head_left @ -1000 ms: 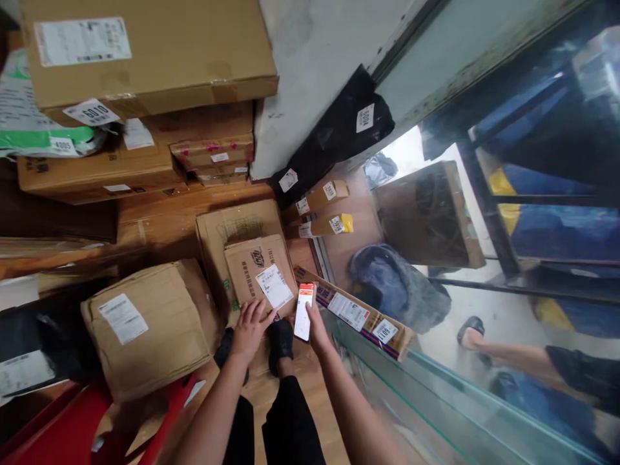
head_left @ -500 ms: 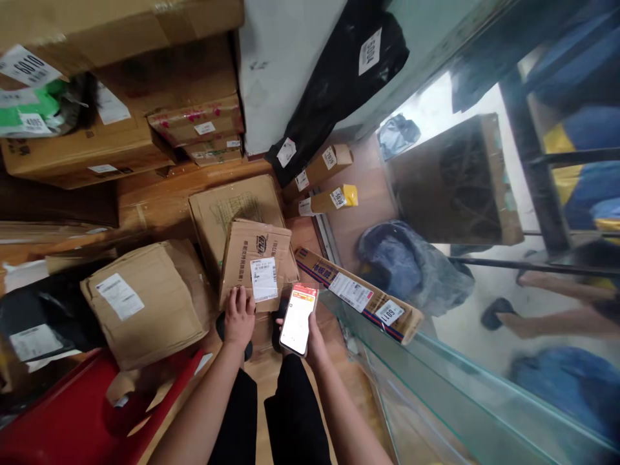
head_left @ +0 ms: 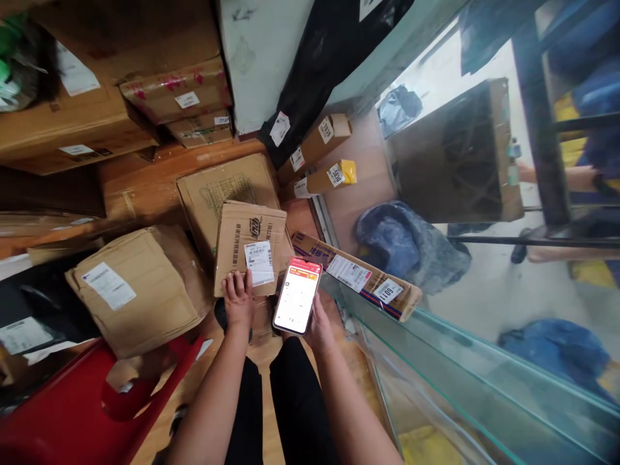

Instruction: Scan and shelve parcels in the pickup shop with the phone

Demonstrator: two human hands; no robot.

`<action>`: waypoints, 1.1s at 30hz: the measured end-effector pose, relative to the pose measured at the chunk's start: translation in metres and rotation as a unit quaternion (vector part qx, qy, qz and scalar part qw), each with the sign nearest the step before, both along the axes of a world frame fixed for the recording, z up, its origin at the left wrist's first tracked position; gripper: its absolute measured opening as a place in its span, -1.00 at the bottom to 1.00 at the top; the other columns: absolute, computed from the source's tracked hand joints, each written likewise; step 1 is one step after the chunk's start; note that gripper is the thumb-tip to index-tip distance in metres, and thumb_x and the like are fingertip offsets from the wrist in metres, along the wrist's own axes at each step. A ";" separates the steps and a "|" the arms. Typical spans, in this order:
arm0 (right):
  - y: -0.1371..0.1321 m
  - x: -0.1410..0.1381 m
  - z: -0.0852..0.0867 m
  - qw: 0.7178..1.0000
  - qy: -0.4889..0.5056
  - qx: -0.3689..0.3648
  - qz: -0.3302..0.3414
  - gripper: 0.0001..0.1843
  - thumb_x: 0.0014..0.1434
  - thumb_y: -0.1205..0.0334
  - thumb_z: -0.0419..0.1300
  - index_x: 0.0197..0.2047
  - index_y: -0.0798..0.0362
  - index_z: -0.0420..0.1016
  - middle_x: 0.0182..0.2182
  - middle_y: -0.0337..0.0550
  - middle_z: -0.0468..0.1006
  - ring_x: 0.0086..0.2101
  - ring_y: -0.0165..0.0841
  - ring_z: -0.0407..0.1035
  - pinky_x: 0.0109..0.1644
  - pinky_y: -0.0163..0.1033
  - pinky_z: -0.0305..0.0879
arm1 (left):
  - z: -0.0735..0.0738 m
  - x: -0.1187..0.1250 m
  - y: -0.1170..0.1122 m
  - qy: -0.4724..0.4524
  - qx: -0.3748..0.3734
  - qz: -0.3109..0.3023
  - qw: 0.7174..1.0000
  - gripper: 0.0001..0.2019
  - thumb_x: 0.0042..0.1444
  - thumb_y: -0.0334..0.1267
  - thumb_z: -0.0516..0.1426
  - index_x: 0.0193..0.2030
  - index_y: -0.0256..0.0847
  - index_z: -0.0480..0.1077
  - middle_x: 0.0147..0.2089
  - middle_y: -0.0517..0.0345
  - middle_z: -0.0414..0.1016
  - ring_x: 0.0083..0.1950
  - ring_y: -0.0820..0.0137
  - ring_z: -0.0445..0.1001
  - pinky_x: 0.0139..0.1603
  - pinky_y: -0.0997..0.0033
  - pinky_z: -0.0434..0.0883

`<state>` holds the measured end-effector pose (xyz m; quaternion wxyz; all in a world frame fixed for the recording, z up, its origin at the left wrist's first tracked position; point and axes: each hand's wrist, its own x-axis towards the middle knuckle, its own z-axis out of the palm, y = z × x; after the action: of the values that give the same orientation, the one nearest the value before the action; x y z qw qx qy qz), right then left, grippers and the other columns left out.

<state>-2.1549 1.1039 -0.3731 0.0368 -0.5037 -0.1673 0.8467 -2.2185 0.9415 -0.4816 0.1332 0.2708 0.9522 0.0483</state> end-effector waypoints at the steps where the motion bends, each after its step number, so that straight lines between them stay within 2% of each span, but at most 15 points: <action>1: 0.000 -0.001 0.000 0.999 -0.007 0.029 -0.019 -0.36 -0.04 -0.14 0.37 0.08 -0.10 0.41 -0.03 -0.20 0.61 -0.07 -0.17 0.50 0.01 -0.09 0.39 | 0.000 0.000 0.000 0.002 -0.002 -0.002 1.000 -0.37 0.16 -0.36 0.11 0.38 -0.24 0.10 0.33 -0.28 0.12 0.45 -0.12 -0.12 0.37 -0.28 0.04; 4: 0.001 -0.004 0.002 0.996 -0.012 0.079 -0.043 -0.42 -0.11 0.11 0.43 0.01 -0.12 0.43 -0.08 -0.27 0.62 -0.06 -0.22 0.48 0.02 -0.15 0.36 | 0.000 -0.001 0.000 0.013 -0.003 -0.009 1.000 -0.36 0.16 -0.36 0.12 0.39 -0.28 0.09 0.33 -0.31 0.10 0.44 -0.16 -0.13 0.37 -0.29 0.02; 8: 0.004 -0.009 0.004 0.996 -0.032 0.078 -0.028 -0.45 -0.17 0.24 0.40 -0.05 -0.11 0.44 -0.18 -0.30 0.64 -0.14 -0.22 0.49 -0.02 -0.14 0.37 | -0.001 -0.001 0.000 0.016 0.002 -0.012 1.000 -0.35 0.14 -0.35 0.14 0.38 -0.32 0.10 0.33 -0.36 0.08 0.44 -0.19 -0.17 0.37 -0.30 -0.01; 15: 0.004 -0.004 0.002 0.996 -0.041 0.080 -0.008 -0.46 -0.12 0.21 0.41 -0.02 -0.13 0.42 -0.14 -0.30 0.63 -0.15 -0.19 0.51 0.02 -0.07 0.36 | 0.002 0.000 0.001 -0.027 -0.004 0.006 1.000 -0.34 0.14 -0.35 0.14 0.39 -0.28 0.09 0.35 -0.32 0.10 0.45 -0.16 -0.17 0.38 -0.31 -0.03; 20: -0.001 0.007 0.008 0.995 -0.006 0.080 0.059 -0.48 -0.02 0.12 0.38 0.04 -0.11 0.43 -0.08 -0.25 0.61 -0.08 -0.20 0.48 0.00 -0.15 0.37 | 0.005 -0.004 0.004 -0.027 0.007 0.013 1.000 -0.39 0.14 -0.36 0.13 0.35 -0.31 0.16 0.32 -0.31 0.16 0.44 -0.14 -0.09 0.39 -0.26 -0.04; 23: -0.008 0.002 0.015 0.990 0.007 0.103 0.097 -0.53 0.08 0.00 0.31 0.06 -0.09 0.45 0.01 -0.21 0.57 0.04 -0.18 0.41 0.09 -0.14 0.32 | 0.021 -0.001 0.004 -0.030 0.047 0.035 0.998 -0.46 0.18 -0.36 0.07 0.32 -0.35 0.18 0.33 -0.30 0.15 0.43 -0.09 -0.05 0.37 -0.23 0.01; 26: -0.014 -0.010 0.023 0.979 0.028 0.139 0.146 -0.54 0.17 -0.14 0.20 0.06 -0.09 0.46 0.00 -0.19 0.57 0.08 -0.19 0.37 0.14 -0.11 0.29 | 0.049 0.022 -0.002 -0.036 0.101 0.084 0.991 -0.53 0.17 -0.36 0.05 0.24 -0.32 0.25 0.27 -0.30 0.18 0.39 -0.07 0.03 0.35 -0.21 0.06; 30: -0.017 -0.025 0.028 0.966 0.048 0.158 0.198 -0.54 0.24 -0.20 0.09 0.01 -0.09 0.49 -0.10 -0.18 0.58 -0.02 -0.22 0.41 0.08 -0.13 0.32 | 0.092 0.086 -0.016 -0.150 0.114 0.181 0.965 -0.39 0.04 -0.29 0.14 0.26 -0.32 0.14 0.27 -0.32 0.05 0.35 -0.11 0.07 0.30 -0.12 0.21; 33: -0.018 -0.029 0.027 0.964 0.056 0.151 0.210 -0.51 0.26 -0.21 0.05 0.05 -0.08 0.46 -0.06 -0.17 0.57 -0.02 -0.22 0.41 0.10 -0.11 0.31 | 0.116 0.136 -0.025 -0.234 0.078 0.226 0.942 -0.48 0.11 -0.29 0.07 0.23 -0.38 0.17 0.26 -0.31 0.00 0.33 -0.07 0.08 0.26 -0.07 0.26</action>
<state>-2.1842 1.0863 -0.3459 -0.0568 -0.3972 -0.3929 0.8274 -2.0828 0.9163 -0.3655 0.3161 0.0387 0.9238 0.2128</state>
